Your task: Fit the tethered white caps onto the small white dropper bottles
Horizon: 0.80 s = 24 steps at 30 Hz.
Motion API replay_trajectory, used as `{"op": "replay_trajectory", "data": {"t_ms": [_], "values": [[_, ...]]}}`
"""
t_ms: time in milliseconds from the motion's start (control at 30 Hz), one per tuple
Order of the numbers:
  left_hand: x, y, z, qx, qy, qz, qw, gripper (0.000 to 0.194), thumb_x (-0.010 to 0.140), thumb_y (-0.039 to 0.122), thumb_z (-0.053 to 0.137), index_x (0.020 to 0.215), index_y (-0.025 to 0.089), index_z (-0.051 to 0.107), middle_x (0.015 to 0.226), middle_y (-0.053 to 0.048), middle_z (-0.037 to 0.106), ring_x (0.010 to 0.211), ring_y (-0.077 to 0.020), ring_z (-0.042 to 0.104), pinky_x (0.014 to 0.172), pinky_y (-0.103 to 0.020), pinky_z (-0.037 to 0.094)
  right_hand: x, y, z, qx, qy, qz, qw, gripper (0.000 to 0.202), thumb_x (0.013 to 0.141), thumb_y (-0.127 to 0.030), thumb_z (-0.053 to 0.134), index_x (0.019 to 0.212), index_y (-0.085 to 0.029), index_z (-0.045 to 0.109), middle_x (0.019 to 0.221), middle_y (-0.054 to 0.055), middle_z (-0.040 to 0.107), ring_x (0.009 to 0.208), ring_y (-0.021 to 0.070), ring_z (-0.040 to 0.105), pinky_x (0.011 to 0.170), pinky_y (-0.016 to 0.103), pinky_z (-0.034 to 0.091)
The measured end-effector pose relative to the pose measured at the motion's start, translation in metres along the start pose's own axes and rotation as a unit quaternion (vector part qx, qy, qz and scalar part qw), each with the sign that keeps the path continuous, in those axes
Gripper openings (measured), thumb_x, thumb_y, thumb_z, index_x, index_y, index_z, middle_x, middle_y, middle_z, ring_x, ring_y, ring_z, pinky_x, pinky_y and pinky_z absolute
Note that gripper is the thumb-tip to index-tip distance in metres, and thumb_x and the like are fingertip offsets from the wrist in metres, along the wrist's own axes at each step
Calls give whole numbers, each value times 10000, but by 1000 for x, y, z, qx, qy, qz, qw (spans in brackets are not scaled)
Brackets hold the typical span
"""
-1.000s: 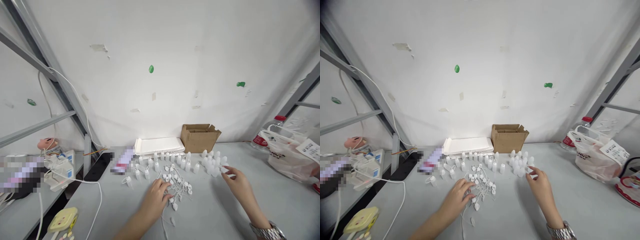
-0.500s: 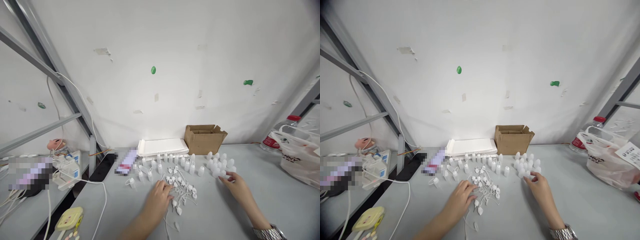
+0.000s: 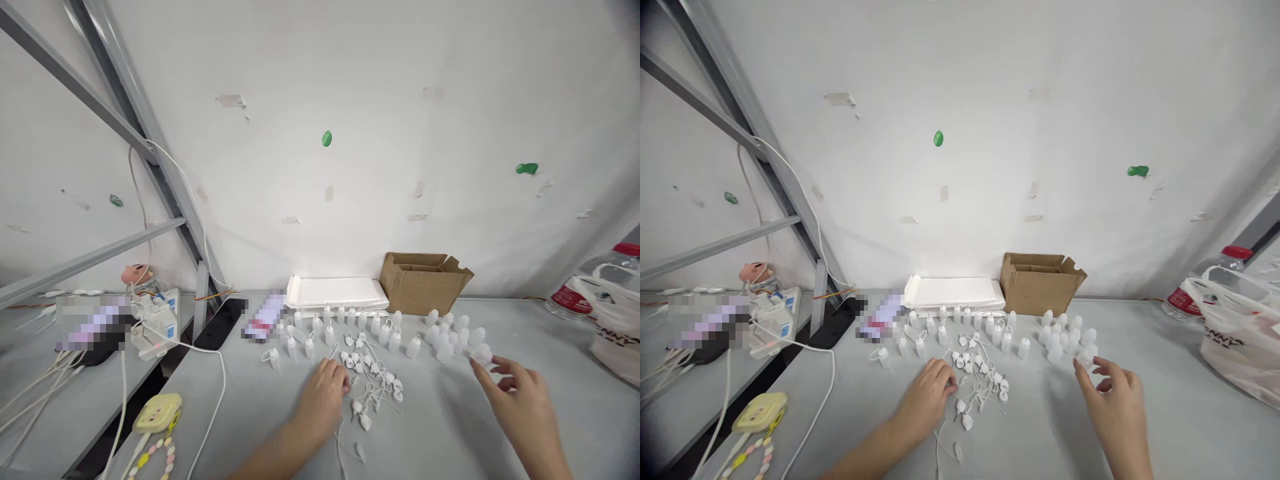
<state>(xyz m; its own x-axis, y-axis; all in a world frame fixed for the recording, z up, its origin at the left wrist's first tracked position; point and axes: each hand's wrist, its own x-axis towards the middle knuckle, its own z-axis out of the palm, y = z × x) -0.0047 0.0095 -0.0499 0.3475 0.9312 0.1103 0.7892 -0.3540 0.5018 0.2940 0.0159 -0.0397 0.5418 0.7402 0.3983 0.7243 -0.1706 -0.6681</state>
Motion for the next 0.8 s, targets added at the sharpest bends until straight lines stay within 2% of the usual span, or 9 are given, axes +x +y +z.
{"op": "replay_trajectory", "data": {"t_ms": [67,133,200,300,367,433,533,633,800], "values": [[0,2,-3,-15,3,-16,1000,205,792,13,421,782,175,547,845,-47,603,847,-205,520,749,-331,422,-10,-19,-8,45,15,-1,999,455,647,-572,550,850,-165,574,832,63,497,656,198,529,591,342,456],[0,4,-7,-44,11,-39,998,194,795,28,430,783,178,552,821,-44,599,827,-201,534,734,-322,428,-22,-40,-10,129,-11,-12,992,456,644,-576,569,857,-173,554,916,76,506,674,185,546,570,308,468],[-1,5,-10,-88,24,-61,994,182,788,42,456,832,180,567,835,-44,593,815,-190,553,739,-312,435,-34,-61,-5,172,-102,5,980,422,675,-563,568,882,-196,547,882,58,546,670,183,563,526,272,452],[-1,5,-14,-150,53,-78,984,264,776,64,487,988,196,575,834,-34,599,842,-187,568,784,-311,435,-52,-83,12,251,-238,22,938,373,705,-547,571,842,-201,536,785,42,598,646,172,561,552,262,454],[0,5,-16,-176,76,-78,978,309,778,96,500,1056,209,574,812,-30,614,876,-199,564,814,-325,428,-63,-91,25,296,-295,15,909,356,717,-534,577,830,-200,531,753,38,610,649,170,555,587,265,457],[1,5,-18,-194,92,-77,974,274,780,140,514,1025,214,611,814,-35,632,885,-209,561,821,-334,424,-73,-95,36,318,-331,3,888,337,740,-514,571,847,-196,545,743,33,614,670,172,552,618,266,456],[2,5,-20,-226,88,-95,965,189,773,196,526,891,208,673,830,-50,649,820,-204,575,740,-312,438,-83,-94,45,320,-363,-18,875,322,762,-487,560,861,-181,579,742,34,617,686,171,549,645,265,452],[4,7,-22,-283,77,-127,948,181,753,221,535,842,195,690,848,-56,668,770,-188,591,663,-278,434,-88,-92,46,297,-373,-34,879,321,765,-473,563,855,-169,610,713,27,611,649,159,528,624,253,443],[6,7,-25,-387,38,-157,908,225,717,288,574,868,162,684,856,-69,697,761,-190,604,691,-286,446,-88,-91,43,268,-357,-35,894,340,766,-478,560,863,-162,638,703,29,618,639,162,525,621,256,451]]}}
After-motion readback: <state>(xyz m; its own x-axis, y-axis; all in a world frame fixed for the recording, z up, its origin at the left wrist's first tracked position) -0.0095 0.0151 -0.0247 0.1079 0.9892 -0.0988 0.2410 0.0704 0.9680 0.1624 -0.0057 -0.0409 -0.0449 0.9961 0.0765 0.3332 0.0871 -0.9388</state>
